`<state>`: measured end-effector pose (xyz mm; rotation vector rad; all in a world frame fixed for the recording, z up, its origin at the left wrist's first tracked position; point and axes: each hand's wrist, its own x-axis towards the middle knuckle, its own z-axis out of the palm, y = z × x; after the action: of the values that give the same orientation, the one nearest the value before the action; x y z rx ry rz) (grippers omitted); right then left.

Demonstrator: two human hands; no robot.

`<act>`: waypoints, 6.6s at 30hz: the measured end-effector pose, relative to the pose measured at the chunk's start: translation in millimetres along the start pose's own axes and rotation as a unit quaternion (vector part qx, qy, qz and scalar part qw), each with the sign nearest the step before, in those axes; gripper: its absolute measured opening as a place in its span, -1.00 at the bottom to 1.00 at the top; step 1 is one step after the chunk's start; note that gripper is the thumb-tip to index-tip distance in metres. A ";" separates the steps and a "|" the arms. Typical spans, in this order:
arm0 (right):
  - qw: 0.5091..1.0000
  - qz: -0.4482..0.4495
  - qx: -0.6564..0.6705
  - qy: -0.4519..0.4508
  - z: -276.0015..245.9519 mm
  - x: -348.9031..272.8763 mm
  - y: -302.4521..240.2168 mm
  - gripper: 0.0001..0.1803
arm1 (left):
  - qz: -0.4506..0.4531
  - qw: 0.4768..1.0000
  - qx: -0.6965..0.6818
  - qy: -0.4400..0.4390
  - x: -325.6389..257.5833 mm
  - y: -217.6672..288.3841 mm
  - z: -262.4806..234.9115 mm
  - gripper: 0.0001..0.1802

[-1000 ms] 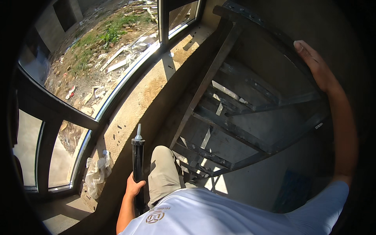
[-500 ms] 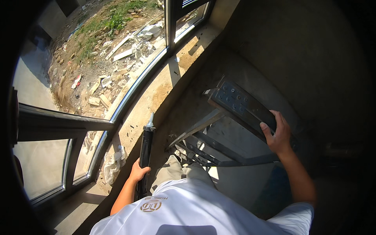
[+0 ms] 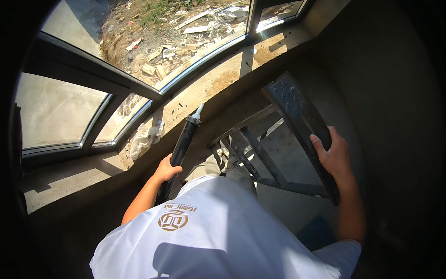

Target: The person applies sealant to the window frame using a caulking gun while standing on a stepladder. They move the ladder to reach different sections of the frame and wipe the nozzle with a plastic bag between applications.

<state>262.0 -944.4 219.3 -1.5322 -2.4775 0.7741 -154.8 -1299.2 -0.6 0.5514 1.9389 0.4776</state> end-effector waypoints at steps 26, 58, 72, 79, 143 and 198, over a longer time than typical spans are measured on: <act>0.994 -0.085 -0.067 -0.002 11.4 27.4 19.7 -0.41 | 0.025 0.998 -0.015 0.052 16.9 119.0 -12.8 -0.54; 0.989 0.008 -0.139 -0.042 17.2 27.5 15.4 -0.31 | -0.007 0.997 0.073 -0.020 -131.5 250.4 -71.6 -0.44; 0.993 -0.045 -0.111 0.005 24.4 26.3 19.9 -0.45 | -0.041 0.995 -0.033 0.082 -229.6 201.6 -36.9 -0.40; 0.992 -0.064 -0.107 0.033 29.3 26.3 24.0 -0.47 | -0.035 0.993 -0.057 0.096 -251.4 228.2 -37.7 -0.52; 0.849 0.162 -0.110 -0.491 -35.0 178.2 -39.4 0.04 | 0.048 0.991 -0.107 0.067 -269.3 414.4 -196.1 -0.33; 0.832 -0.424 0.358 -0.003 -367.5 107.0 -250.2 -0.24 | 0.442 0.735 -0.510 -0.067 -486.1 683.3 -232.5 -0.42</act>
<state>144.9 -809.6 640.3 -0.1317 -2.0972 1.2514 -70.6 -1038.8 825.4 0.6830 0.8755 1.8878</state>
